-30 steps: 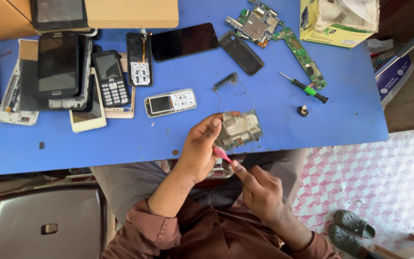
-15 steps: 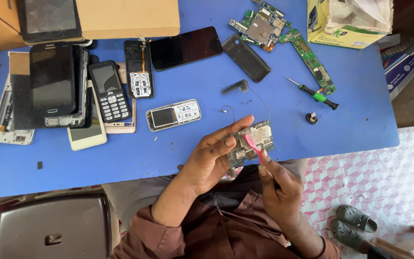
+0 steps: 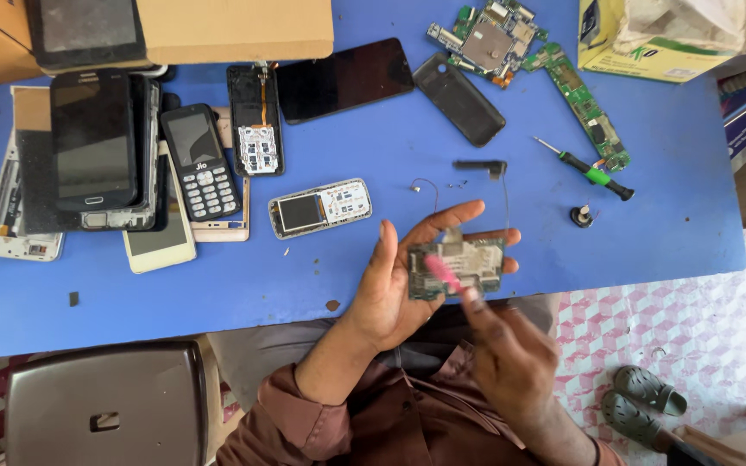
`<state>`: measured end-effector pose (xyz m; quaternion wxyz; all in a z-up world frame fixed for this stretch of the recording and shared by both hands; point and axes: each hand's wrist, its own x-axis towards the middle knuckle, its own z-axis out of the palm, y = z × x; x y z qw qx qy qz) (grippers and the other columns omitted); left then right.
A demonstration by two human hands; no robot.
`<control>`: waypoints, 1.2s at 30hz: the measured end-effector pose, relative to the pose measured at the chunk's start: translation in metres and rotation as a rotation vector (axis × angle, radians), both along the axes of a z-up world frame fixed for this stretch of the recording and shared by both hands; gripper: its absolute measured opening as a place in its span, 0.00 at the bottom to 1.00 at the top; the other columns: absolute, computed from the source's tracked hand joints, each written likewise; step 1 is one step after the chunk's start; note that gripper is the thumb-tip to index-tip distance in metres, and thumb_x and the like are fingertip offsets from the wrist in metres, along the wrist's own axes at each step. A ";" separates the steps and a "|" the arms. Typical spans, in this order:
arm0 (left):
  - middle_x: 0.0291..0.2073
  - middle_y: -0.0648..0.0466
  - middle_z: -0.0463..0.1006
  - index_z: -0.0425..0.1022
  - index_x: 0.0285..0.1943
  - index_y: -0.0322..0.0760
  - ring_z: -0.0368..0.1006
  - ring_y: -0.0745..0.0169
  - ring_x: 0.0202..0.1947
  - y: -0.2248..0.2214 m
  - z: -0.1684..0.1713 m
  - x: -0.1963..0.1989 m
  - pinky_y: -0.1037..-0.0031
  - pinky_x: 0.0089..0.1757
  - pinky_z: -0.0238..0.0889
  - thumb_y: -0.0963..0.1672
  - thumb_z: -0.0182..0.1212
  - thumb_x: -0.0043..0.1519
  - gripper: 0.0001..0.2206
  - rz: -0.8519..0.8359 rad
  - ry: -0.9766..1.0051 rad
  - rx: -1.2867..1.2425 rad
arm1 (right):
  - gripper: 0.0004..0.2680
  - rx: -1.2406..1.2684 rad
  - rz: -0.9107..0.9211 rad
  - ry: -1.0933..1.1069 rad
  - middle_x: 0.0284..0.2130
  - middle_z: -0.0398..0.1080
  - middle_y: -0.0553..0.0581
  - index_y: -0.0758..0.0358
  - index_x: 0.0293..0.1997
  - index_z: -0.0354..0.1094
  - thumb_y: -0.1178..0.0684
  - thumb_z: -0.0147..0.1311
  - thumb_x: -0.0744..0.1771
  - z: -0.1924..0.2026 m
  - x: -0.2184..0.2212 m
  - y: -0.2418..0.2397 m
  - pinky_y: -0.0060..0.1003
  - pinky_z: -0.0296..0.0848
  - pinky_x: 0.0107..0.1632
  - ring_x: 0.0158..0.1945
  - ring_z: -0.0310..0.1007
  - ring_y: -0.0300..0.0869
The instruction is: The person uses a pink toothbrush to clean the exterior of a black feature phone, then brushes a white phone casing, and finally cleans a green circuit board. The person handles each item one at a time on a blue workbench.
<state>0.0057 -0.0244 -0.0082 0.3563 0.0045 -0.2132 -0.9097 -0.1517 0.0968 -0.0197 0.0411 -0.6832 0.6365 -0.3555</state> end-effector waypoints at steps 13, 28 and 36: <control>0.68 0.35 0.67 0.57 0.78 0.27 0.68 0.41 0.66 -0.003 -0.006 -0.007 0.52 0.64 0.66 0.67 0.28 0.66 0.47 0.030 -0.105 0.048 | 0.20 -0.072 0.064 -0.010 0.32 0.71 0.60 0.62 0.62 0.68 0.70 0.49 0.64 0.008 0.014 -0.011 0.39 0.71 0.31 0.29 0.71 0.42; 0.70 0.37 0.64 0.60 0.76 0.28 0.63 0.40 0.70 0.001 -0.010 -0.003 0.41 0.61 0.65 0.65 0.32 0.68 0.43 0.044 -0.001 0.060 | 0.18 0.157 -0.022 -0.132 0.31 0.72 0.61 0.64 0.63 0.65 0.69 0.49 0.65 0.001 0.032 0.001 0.39 0.71 0.25 0.22 0.73 0.43; 0.73 0.37 0.62 0.56 0.77 0.28 0.62 0.41 0.72 0.009 -0.008 0.004 0.48 0.67 0.61 0.66 0.36 0.66 0.45 0.077 0.049 -0.042 | 0.21 0.140 0.062 -0.170 0.27 0.70 0.57 0.61 0.67 0.63 0.68 0.48 0.64 0.005 0.032 0.005 0.41 0.72 0.26 0.22 0.72 0.43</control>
